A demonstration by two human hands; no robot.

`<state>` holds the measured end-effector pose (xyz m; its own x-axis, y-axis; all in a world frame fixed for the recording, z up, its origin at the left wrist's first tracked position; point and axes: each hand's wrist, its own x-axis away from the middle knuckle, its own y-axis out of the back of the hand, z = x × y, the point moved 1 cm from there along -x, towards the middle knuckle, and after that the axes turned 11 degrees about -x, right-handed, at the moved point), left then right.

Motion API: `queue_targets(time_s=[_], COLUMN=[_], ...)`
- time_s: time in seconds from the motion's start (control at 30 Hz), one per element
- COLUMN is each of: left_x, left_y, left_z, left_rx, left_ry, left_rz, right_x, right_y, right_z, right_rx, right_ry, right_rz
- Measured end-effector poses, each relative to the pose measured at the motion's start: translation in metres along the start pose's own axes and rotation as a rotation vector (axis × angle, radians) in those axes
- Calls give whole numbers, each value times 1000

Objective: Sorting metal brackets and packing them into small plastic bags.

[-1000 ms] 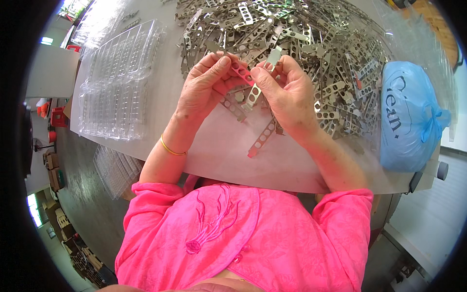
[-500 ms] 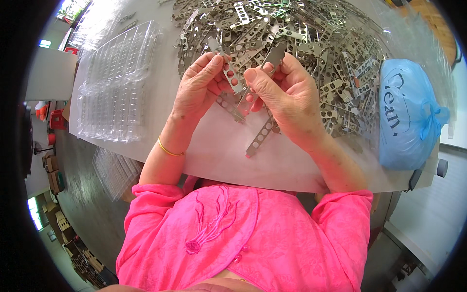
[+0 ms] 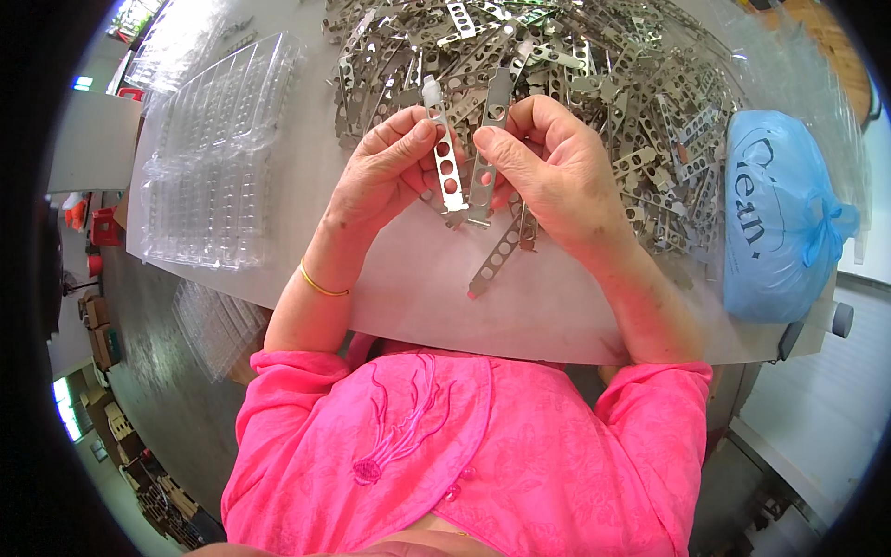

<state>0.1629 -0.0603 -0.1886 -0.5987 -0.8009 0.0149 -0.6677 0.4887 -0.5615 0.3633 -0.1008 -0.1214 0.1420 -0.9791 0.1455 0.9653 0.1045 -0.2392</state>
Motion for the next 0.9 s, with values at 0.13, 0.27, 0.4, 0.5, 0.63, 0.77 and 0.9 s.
queue_targets(time_s=[0.13,0.27,0.4,0.5,0.63,0.77,0.9], left_x=[2,3,4,4,5,6,6], left_y=[-1,-2,-2,-2,-1,-1,-2], left_z=[1,2,7,7,8,7,7], left_rx=[-12,-20,-36,-38,-27,-39,-34], left_ry=[22,45,73,87,94,119,146], left_rz=[7,44,46,47,57,67,77], right_x=[0,0,1,0,1,2,1], right_y=[-1,-1,-2,-3,-5,-4,-3], right_z=[-1,-4,-6,-7,-6,-7,-10], right_rx=[45,79,82,73,88,104,110], right_ry=[-5,-40,-58,-66,-93,-126,-126], right_rz=[2,9,18,43,50,60,61])
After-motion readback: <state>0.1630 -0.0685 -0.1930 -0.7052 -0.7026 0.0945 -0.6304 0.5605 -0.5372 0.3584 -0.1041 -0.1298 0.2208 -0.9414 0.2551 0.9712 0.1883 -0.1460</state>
